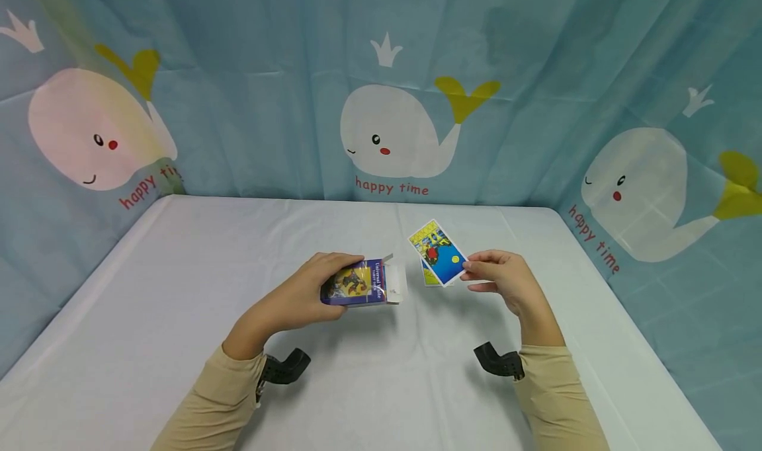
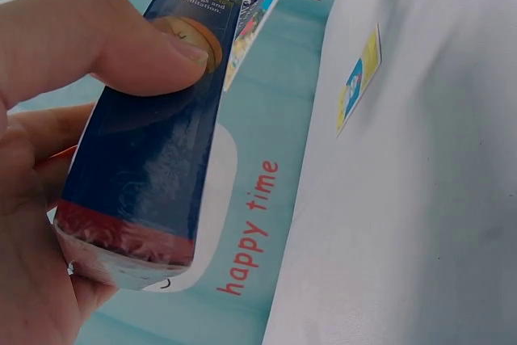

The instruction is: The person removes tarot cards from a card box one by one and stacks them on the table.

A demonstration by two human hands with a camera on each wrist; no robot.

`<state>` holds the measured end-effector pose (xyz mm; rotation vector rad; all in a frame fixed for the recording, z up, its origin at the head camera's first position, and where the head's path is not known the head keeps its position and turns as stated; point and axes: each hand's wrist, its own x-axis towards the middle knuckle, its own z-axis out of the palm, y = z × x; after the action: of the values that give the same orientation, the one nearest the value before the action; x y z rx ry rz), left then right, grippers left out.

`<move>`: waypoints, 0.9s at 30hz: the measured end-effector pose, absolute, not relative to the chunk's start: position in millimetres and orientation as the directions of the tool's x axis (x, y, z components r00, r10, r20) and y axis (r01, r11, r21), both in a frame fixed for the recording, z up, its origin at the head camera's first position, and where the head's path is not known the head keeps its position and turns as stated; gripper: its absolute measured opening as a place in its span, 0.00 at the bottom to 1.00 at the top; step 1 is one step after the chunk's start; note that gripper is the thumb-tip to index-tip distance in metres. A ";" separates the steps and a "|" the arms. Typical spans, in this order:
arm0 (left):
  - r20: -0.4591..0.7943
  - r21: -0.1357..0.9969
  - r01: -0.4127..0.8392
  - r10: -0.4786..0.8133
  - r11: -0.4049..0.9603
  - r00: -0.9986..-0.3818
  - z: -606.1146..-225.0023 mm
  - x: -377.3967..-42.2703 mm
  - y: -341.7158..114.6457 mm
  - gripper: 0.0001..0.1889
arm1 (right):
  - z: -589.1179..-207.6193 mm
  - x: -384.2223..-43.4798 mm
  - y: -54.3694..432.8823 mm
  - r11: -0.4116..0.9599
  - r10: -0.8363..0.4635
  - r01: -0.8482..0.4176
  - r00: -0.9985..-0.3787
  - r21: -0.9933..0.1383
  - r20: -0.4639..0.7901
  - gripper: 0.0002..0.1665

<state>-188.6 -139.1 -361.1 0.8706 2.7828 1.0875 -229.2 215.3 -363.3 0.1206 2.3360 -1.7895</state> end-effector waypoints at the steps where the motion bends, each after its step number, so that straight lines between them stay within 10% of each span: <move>1: 0.170 0.632 0.492 0.512 0.599 -0.842 -361.1 -188.7 -139.2 0.40 | -365.2 -230.3 214.9 0.261 -0.047 0.191 -0.977 -0.946 -0.210 0.21; 27: 0.157 0.639 0.485 0.515 0.597 -0.842 -361.5 -187.9 -138.7 0.40 | -414.0 -252.8 199.6 0.028 0.032 0.370 -0.929 -0.929 -0.369 0.20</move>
<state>-187.9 -138.7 -361.5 0.8672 2.7681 1.0872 -252.8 199.6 -414.0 0.4146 2.0591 -1.9899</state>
